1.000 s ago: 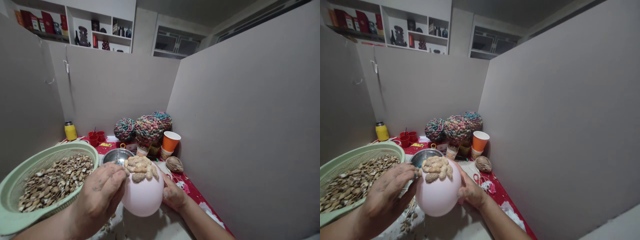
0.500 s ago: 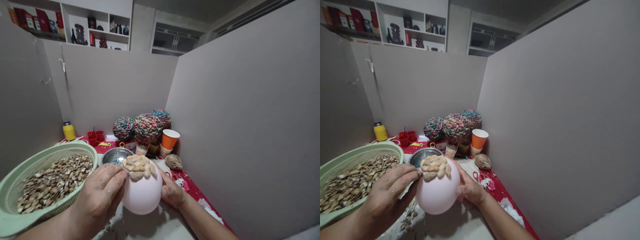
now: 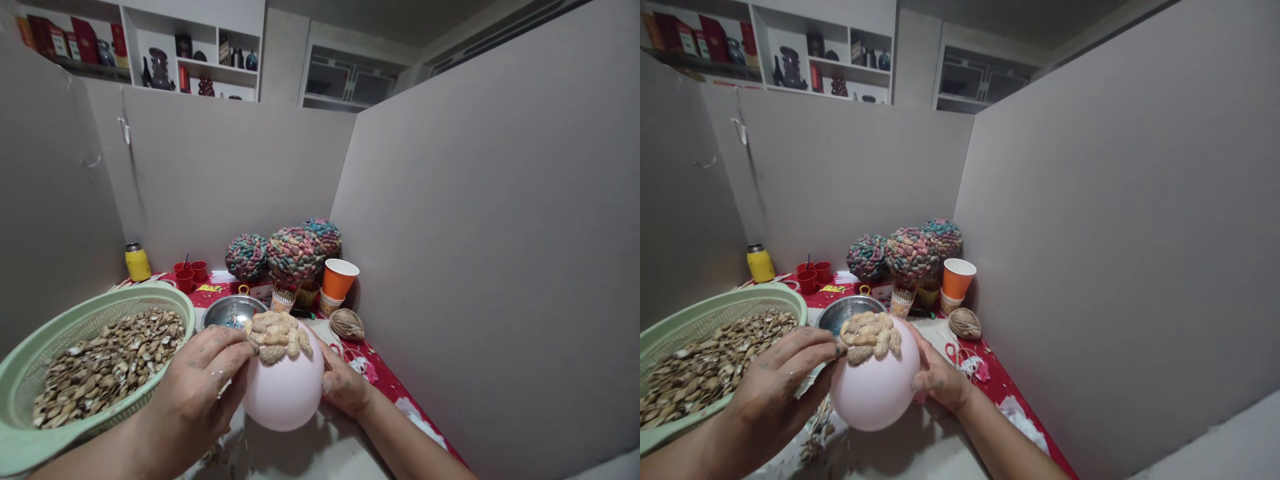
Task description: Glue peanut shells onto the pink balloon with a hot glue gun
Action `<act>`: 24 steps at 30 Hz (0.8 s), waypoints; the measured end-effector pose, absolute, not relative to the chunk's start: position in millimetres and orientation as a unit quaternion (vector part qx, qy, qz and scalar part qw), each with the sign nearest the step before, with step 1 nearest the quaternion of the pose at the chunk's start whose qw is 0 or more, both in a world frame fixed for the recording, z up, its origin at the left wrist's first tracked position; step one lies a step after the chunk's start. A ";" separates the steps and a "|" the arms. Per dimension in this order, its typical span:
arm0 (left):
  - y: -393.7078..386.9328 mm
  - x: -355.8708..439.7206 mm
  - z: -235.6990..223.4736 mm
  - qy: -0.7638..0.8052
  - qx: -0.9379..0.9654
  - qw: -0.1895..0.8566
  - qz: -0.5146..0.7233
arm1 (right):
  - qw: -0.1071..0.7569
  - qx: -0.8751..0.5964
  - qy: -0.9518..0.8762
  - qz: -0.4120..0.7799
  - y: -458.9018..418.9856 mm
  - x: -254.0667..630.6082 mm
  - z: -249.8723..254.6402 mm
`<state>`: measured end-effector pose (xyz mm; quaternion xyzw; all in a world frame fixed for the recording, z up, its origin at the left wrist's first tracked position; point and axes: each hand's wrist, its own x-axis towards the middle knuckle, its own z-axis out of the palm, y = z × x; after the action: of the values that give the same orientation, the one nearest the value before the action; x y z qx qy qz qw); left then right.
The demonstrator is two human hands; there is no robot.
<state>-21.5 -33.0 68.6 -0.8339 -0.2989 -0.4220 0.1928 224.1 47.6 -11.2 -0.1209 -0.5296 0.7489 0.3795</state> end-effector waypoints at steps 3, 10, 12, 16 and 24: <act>-33.5 -21.8 69.7 -0.290 -0.838 0.172 -0.428 | 0.383 -0.118 -0.531 0.746 47.0 223.4 -10.0; -35.7 -21.9 69.9 -0.281 -0.840 0.129 -0.446 | 0.369 -0.098 -0.524 0.761 47.5 223.1 -10.8; -35.4 -21.4 70.3 -0.293 -0.835 0.121 -0.450 | 0.371 -0.094 -0.523 0.761 48.3 223.9 -12.6; -35.0 -19.6 71.9 -0.304 -0.832 0.099 -0.454 | 0.362 -0.090 -0.532 0.760 48.8 224.2 -10.2; -39.7 -17.5 72.1 -0.287 -0.833 0.072 -0.468 | 0.359 -0.080 -0.516 0.774 45.1 222.3 -2.7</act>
<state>-17.5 -39.7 72.1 -0.8325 -0.2871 -0.4682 0.0723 222.3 45.1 -2.7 -0.0799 -0.5163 0.7735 0.3588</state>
